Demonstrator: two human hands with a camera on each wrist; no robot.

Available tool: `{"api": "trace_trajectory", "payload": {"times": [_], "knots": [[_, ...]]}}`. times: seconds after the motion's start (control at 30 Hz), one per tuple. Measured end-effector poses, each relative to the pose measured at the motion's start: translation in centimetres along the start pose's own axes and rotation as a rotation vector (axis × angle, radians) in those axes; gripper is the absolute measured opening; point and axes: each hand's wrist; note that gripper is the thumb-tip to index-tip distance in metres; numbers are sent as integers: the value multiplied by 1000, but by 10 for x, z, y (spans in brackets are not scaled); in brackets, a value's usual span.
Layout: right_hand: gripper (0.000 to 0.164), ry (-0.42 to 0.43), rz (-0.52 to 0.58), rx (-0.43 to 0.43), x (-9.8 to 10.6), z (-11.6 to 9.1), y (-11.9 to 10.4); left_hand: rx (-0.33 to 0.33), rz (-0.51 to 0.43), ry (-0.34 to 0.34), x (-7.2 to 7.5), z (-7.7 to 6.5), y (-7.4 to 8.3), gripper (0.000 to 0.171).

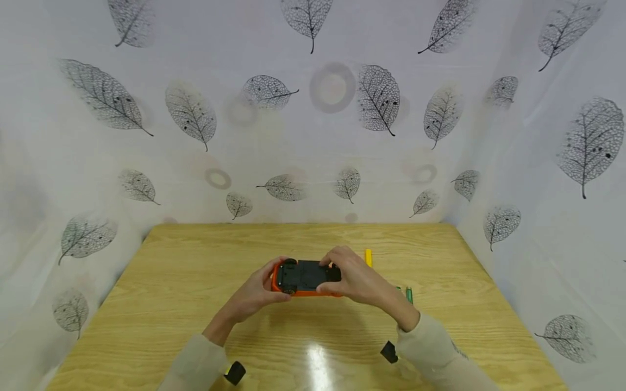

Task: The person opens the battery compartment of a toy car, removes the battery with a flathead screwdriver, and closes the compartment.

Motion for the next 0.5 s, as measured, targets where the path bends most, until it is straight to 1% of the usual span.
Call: {"api": "trace_trajectory", "payload": {"times": [0.2, 0.3, 0.4, 0.5], "knots": [[35, 3, -41, 37, -1, -3, -1, -15, -1, -10, -1, 0, 0, 89], [31, 17, -62, 53, -2, -4, -1, -15, -7, -8, -1, 0, 0, 89], [29, 48, -90, 61, -5, -6, -1, -12, -10, -1, -2, 0, 0, 89], [27, 106, -115, 56, -7, -7, -1, -6, -7, 12, -1, 0, 0, 91]]}}
Point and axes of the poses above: each hand's wrist, its own z-axis towards the middle knuckle, its own x-axis out of the back of the hand, y = z × x, and after that the axes turned 11 degrees about x, right-handed
